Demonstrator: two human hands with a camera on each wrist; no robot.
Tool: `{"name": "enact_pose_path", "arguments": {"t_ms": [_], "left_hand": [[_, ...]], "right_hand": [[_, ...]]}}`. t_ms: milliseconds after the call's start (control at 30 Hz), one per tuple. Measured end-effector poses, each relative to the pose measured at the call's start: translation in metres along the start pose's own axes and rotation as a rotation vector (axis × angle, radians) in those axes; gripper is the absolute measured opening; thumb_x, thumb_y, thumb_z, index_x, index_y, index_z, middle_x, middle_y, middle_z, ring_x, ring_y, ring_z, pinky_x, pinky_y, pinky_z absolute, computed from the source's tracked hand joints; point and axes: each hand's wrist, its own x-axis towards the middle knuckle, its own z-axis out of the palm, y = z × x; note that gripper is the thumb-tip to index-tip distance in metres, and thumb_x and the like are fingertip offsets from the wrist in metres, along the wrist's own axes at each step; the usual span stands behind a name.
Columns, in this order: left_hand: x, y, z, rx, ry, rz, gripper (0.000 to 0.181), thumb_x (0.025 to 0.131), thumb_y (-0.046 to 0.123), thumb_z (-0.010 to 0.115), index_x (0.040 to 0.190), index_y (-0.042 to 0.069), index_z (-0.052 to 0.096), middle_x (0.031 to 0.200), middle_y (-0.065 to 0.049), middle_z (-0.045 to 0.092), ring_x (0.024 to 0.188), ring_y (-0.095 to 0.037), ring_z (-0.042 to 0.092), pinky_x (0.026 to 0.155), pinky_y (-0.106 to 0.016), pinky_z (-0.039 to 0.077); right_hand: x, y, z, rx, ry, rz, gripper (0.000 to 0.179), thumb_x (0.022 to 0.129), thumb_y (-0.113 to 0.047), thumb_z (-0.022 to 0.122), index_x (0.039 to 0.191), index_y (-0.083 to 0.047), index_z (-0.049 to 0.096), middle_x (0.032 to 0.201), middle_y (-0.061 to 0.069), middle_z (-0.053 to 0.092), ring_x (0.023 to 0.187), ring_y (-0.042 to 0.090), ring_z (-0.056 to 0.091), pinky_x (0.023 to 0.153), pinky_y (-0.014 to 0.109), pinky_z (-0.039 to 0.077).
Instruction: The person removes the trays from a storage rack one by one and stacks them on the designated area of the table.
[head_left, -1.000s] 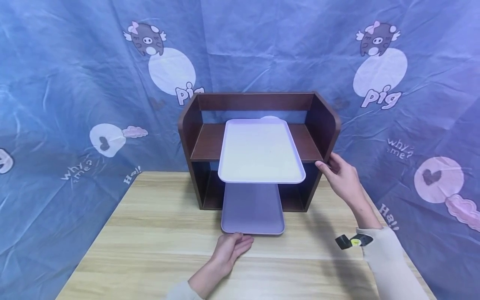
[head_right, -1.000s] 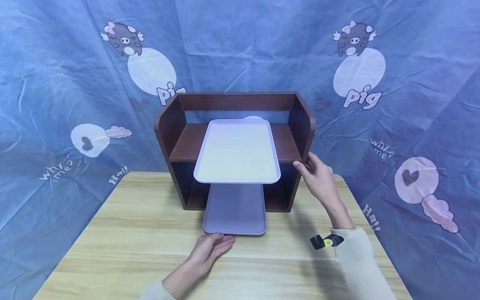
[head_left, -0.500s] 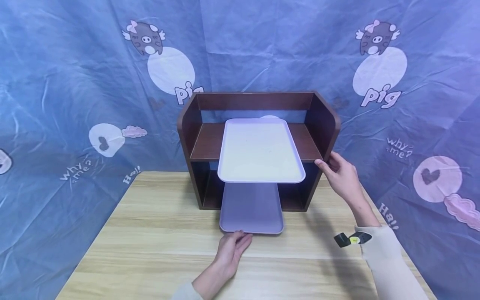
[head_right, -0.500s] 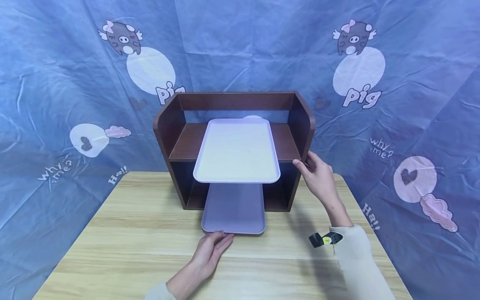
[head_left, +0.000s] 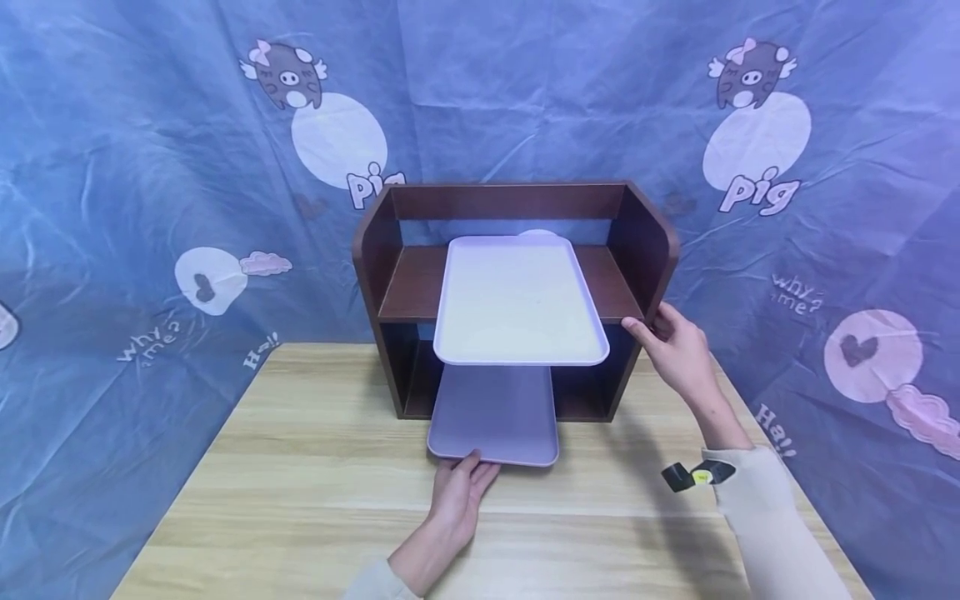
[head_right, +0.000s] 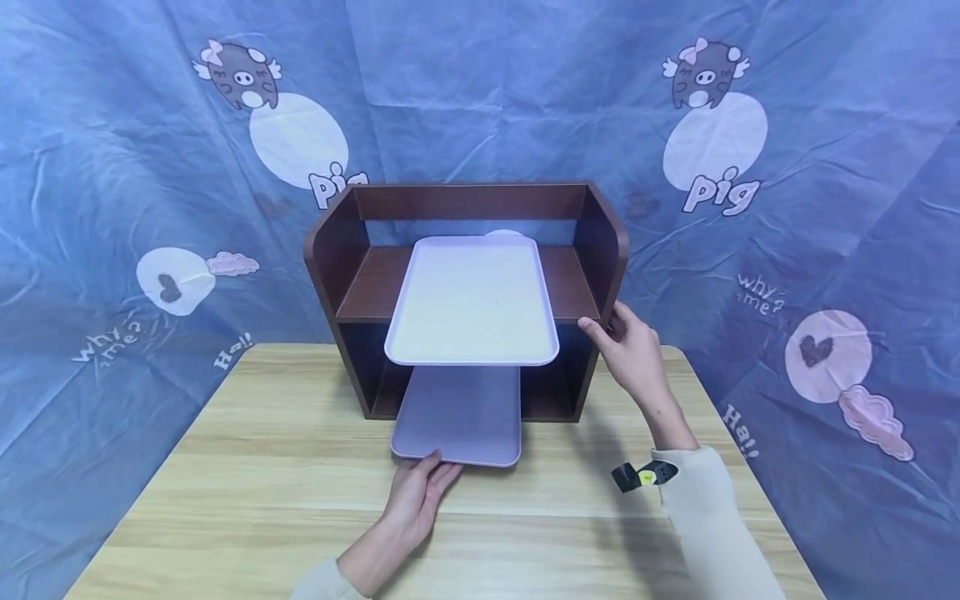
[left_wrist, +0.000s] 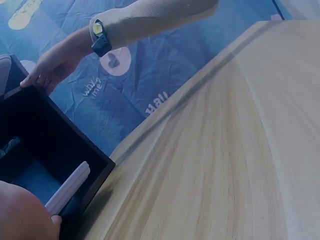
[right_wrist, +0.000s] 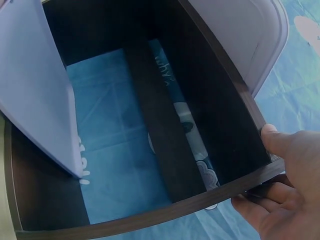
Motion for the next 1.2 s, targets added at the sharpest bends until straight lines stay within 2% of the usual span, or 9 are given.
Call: {"name": "enact_pose_path", "arguments": {"t_ms": [100,167,367,667,900,1000,1200], "left_hand": [[0.000,0.000,0.000,-0.020,0.012,0.014,0.060,0.111,0.003,0.044,0.156,-0.012,0.008,0.159,-0.044,0.029,0.150,-0.057,0.037,0.121,-0.050,0.048],[-0.001,0.001,0.000,-0.036,0.028,0.024,0.060,0.110,0.002,0.047,0.156,-0.011,0.009,0.159,-0.043,0.030,0.150,-0.056,0.039,0.119,-0.049,0.050],[-0.002,0.002,0.000,-0.052,0.081,0.077,0.059,0.107,0.001,0.055,0.150,-0.008,0.017,0.151,-0.041,0.038,0.142,-0.053,0.051,0.112,-0.045,0.057],[-0.005,0.006,0.001,-0.028,0.103,0.149,0.052,0.107,0.001,0.054,0.149,-0.006,0.023,0.142,-0.035,0.047,0.135,-0.050,0.061,0.108,-0.045,0.059],[-0.007,0.011,-0.001,-0.002,0.124,0.169,0.044,0.106,0.000,0.054,0.143,-0.005,0.030,0.137,-0.030,0.052,0.125,-0.043,0.068,0.107,-0.046,0.060],[-0.007,0.014,-0.003,0.013,0.125,0.172,0.042,0.105,0.001,0.055,0.140,-0.004,0.033,0.135,-0.030,0.055,0.122,-0.040,0.071,0.106,-0.046,0.061],[-0.007,0.018,-0.006,0.010,0.127,0.188,0.039,0.104,0.001,0.058,0.136,-0.003,0.037,0.128,-0.025,0.061,0.108,-0.032,0.076,0.102,-0.046,0.063]], "right_hand": [[0.000,-0.001,0.002,0.036,0.000,-0.003,0.056,0.100,-0.040,0.075,0.142,-0.004,0.063,0.132,0.024,0.072,0.094,-0.026,0.054,0.078,-0.001,0.045],[0.000,-0.001,0.002,0.049,0.008,-0.009,0.056,0.099,-0.038,0.077,0.141,-0.004,0.064,0.131,0.024,0.072,0.092,-0.028,0.052,0.077,-0.002,0.045],[0.001,-0.002,0.004,0.020,0.037,-0.016,0.055,0.098,-0.039,0.078,0.139,-0.005,0.066,0.129,0.022,0.074,0.091,-0.028,0.052,0.075,0.002,0.043],[0.000,-0.001,0.004,-0.001,0.031,-0.004,0.057,0.099,-0.042,0.076,0.140,-0.006,0.065,0.129,0.022,0.074,0.090,-0.024,0.053,0.075,0.005,0.043],[-0.001,-0.002,0.005,-0.003,0.039,0.006,0.054,0.099,-0.041,0.077,0.138,-0.006,0.067,0.126,0.021,0.075,0.085,-0.016,0.056,0.073,0.011,0.042],[-0.002,-0.002,0.006,-0.003,0.046,0.010,0.053,0.099,-0.041,0.077,0.137,-0.006,0.068,0.125,0.020,0.076,0.085,-0.017,0.056,0.074,0.012,0.042],[-0.001,0.000,0.007,0.006,0.052,0.006,0.052,0.099,-0.040,0.077,0.137,-0.005,0.068,0.124,0.021,0.076,0.082,-0.012,0.057,0.071,0.011,0.042]]}}
